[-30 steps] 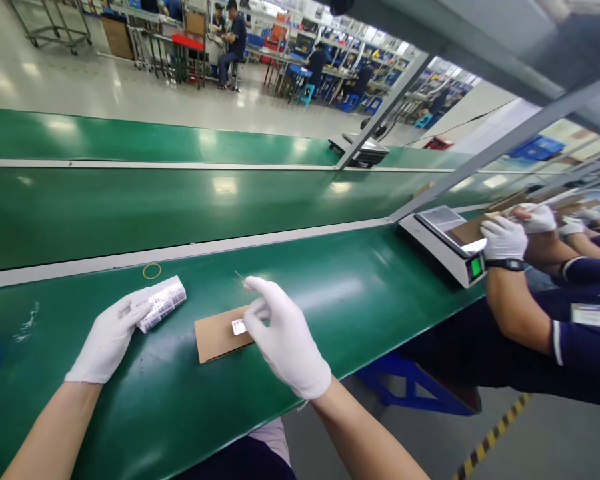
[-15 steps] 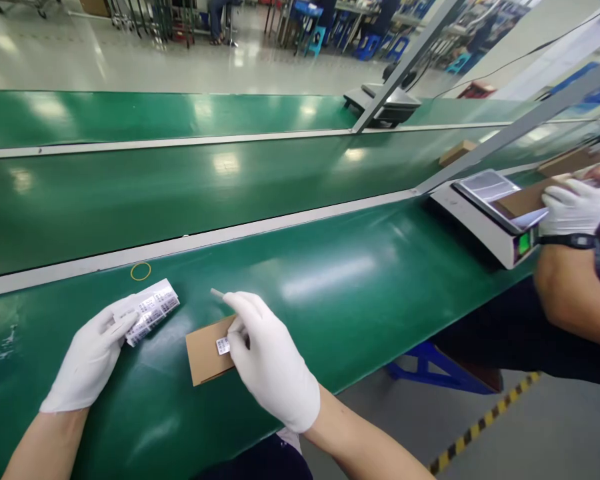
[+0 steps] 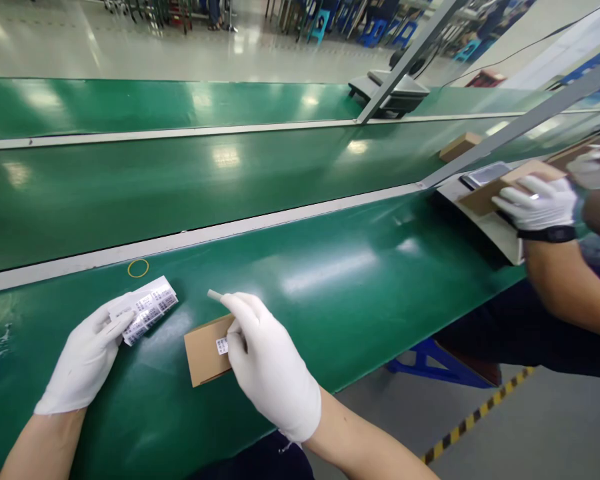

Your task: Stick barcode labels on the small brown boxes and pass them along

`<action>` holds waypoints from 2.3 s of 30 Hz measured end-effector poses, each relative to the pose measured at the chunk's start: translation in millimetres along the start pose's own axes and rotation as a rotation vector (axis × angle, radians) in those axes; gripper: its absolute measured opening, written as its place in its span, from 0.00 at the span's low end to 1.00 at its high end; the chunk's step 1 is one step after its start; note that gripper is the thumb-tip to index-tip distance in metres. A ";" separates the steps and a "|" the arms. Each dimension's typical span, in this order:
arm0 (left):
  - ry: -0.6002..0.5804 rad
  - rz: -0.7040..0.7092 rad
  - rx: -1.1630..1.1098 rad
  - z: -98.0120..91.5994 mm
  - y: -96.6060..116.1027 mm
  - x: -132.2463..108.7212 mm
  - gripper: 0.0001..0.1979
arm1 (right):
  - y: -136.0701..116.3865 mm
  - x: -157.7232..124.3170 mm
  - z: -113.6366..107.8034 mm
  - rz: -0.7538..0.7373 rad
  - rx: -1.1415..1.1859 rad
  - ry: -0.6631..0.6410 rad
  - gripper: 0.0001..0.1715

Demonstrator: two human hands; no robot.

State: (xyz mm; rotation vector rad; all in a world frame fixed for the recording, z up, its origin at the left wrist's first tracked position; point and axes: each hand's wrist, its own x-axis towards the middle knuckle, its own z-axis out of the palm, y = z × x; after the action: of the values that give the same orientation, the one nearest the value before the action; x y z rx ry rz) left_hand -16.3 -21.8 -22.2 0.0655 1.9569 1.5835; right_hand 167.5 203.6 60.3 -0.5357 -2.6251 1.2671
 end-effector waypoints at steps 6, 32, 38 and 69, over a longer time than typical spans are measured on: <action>0.000 0.032 0.036 3.3 6.8 -2.0 0.28 | -4.8 1.1 10.0 -0.108 -0.251 0.038 0.43; 0.155 0.344 0.271 1.4 -11.7 2.4 0.28 | 173.2 39.6 -156.4 0.142 -0.162 0.443 0.49; 0.157 0.337 0.232 2.0 -17.9 10.3 0.30 | 115.3 -79.4 -56.8 0.152 -0.199 0.352 0.44; 0.203 0.281 0.328 1.0 -14.2 7.4 0.29 | 0.7 -32.0 -20.3 0.202 0.098 -0.196 0.22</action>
State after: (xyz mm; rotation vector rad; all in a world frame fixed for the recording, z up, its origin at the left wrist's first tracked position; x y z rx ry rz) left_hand -17.2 -22.0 -38.2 0.3382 2.4409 1.4671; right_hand 203.4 206.0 72.2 -0.7091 -2.7014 1.5740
